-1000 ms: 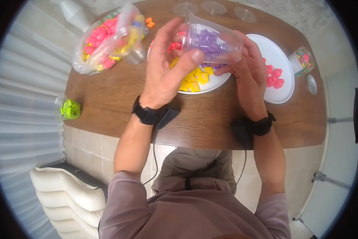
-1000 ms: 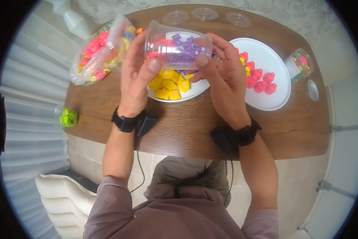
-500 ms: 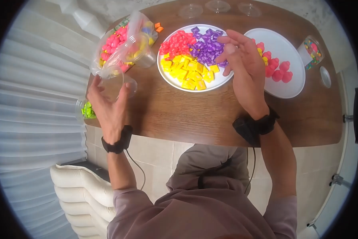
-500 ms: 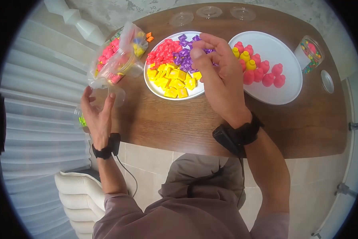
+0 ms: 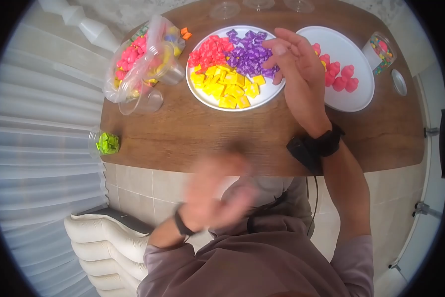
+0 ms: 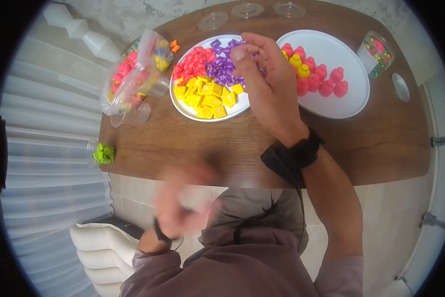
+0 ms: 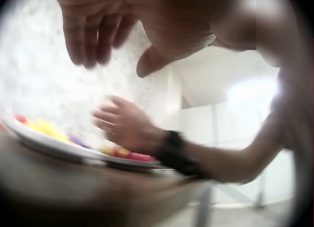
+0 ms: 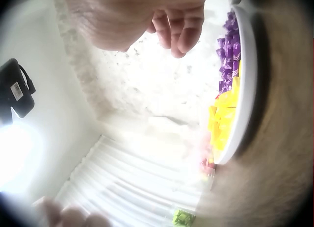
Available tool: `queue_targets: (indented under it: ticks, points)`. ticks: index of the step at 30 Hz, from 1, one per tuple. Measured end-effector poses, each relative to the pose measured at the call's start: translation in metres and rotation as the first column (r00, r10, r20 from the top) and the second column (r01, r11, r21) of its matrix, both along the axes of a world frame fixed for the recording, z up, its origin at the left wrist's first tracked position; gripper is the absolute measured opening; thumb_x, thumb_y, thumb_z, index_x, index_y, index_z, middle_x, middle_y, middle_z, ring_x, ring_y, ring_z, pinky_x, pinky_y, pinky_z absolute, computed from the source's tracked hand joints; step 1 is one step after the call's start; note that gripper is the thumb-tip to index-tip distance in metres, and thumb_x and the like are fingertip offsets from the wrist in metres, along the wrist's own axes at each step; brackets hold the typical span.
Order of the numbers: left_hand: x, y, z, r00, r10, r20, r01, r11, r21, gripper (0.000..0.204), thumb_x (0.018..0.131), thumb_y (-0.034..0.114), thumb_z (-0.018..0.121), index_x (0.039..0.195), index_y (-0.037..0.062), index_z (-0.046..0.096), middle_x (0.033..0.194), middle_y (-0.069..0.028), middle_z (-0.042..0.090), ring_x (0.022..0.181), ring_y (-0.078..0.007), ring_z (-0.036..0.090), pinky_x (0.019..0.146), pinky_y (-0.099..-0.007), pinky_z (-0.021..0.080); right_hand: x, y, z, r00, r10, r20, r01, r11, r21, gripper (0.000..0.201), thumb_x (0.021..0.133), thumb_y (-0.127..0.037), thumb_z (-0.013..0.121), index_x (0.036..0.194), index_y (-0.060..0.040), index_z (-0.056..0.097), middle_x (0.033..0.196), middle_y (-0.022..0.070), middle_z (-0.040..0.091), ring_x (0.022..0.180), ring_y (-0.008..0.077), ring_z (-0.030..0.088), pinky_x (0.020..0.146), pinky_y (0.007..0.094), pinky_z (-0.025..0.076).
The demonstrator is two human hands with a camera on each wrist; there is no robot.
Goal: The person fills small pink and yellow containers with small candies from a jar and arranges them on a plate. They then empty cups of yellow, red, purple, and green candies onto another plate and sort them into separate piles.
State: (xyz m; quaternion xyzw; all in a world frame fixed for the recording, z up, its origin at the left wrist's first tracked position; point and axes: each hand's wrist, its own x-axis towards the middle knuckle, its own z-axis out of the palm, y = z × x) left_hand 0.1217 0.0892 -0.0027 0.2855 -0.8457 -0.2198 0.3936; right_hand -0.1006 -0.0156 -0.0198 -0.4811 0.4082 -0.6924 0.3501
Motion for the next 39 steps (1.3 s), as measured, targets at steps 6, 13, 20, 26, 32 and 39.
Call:
queue_targets:
  ticks: [6,13,20,26,32,39]
  points:
    - [-0.083,0.093,-0.064,0.411,-0.888,-0.207,0.602,0.094,0.793,0.036,0.099,0.031,0.059,0.106,-0.0027,0.068,0.102,-0.0229,0.069,0.090,-0.0374,0.066,0.083,-0.0456,0.054,-0.003,-0.002,-0.005,0.999,-0.007,-0.051,0.006,1.000,-0.027,0.044,0.100,-0.025,0.065,0.133,0.0024,0.055,0.110,0.0086,0.068,0.086,0.0102,0.066,0.067,0.0222,0.051]
    - [-0.153,0.176,-0.081,-0.203,-0.722,-0.662,0.944,-0.324,0.064,0.031,0.098,0.021,0.054,0.098,-0.0076,0.066,0.094,-0.0291,0.068,0.095,-0.0433,0.066,0.084,-0.0497,0.051,-0.006,-0.006,-0.006,0.998,-0.052,-0.023,0.053,0.998,0.031,0.046,0.100,-0.027,0.065,0.134,0.0019,0.053,0.111,0.0095,0.068,0.087,0.0115,0.067,0.068,0.0222,0.052]
    - [-0.146,0.140,-0.053,-0.064,-0.732,-0.678,0.746,-0.487,0.455,0.020,0.093,0.011,0.057,0.090,-0.0045,0.069,0.089,-0.0270,0.068,0.089,-0.0424,0.067,0.078,-0.0478,0.053,-0.008,-0.016,-0.015,0.999,-0.052,0.009,0.053,0.997,-0.059,0.035,0.101,-0.020,0.063,0.125,0.0055,0.057,0.097,0.0088,0.067,0.082,0.0092,0.064,0.067,0.0211,0.050]
    - [-0.152,0.134,-0.044,-0.048,-0.642,-0.765,0.593,-0.634,0.495,0.027,0.091,0.010,0.049,0.101,-0.0118,0.063,0.102,-0.0279,0.067,0.099,-0.0338,0.064,0.086,-0.0426,0.050,-0.014,-0.010,-0.002,0.997,0.056,0.061,-0.058,0.998,0.036,0.040,0.103,-0.014,0.060,0.134,0.0080,0.047,0.108,0.0113,0.063,0.096,0.0112,0.060,0.080,0.0231,0.050]
    - [-0.151,0.131,-0.041,-0.389,-0.701,-0.598,0.766,-0.607,0.214,0.028,0.095,0.008,0.048,0.110,-0.0119,0.061,0.111,-0.0287,0.066,0.106,-0.0362,0.064,0.090,-0.0426,0.051,-0.013,-0.007,0.001,1.000,0.017,0.002,-0.017,1.000,-0.002,0.041,0.102,-0.016,0.060,0.131,0.0110,0.048,0.108,0.0151,0.064,0.095,0.0138,0.061,0.079,0.0246,0.051]
    - [-0.130,0.105,-0.027,-0.112,-0.631,-0.768,0.600,-0.659,0.454,0.034,0.102,0.022,0.046,0.104,-0.0095,0.059,0.101,-0.0242,0.066,0.099,-0.0360,0.064,0.088,-0.0430,0.049,-0.013,-0.004,0.005,0.997,-0.027,-0.075,0.025,0.999,-0.023,0.044,0.103,-0.024,0.059,0.127,0.0120,0.052,0.103,0.0177,0.067,0.086,0.0152,0.063,0.072,0.0257,0.051]
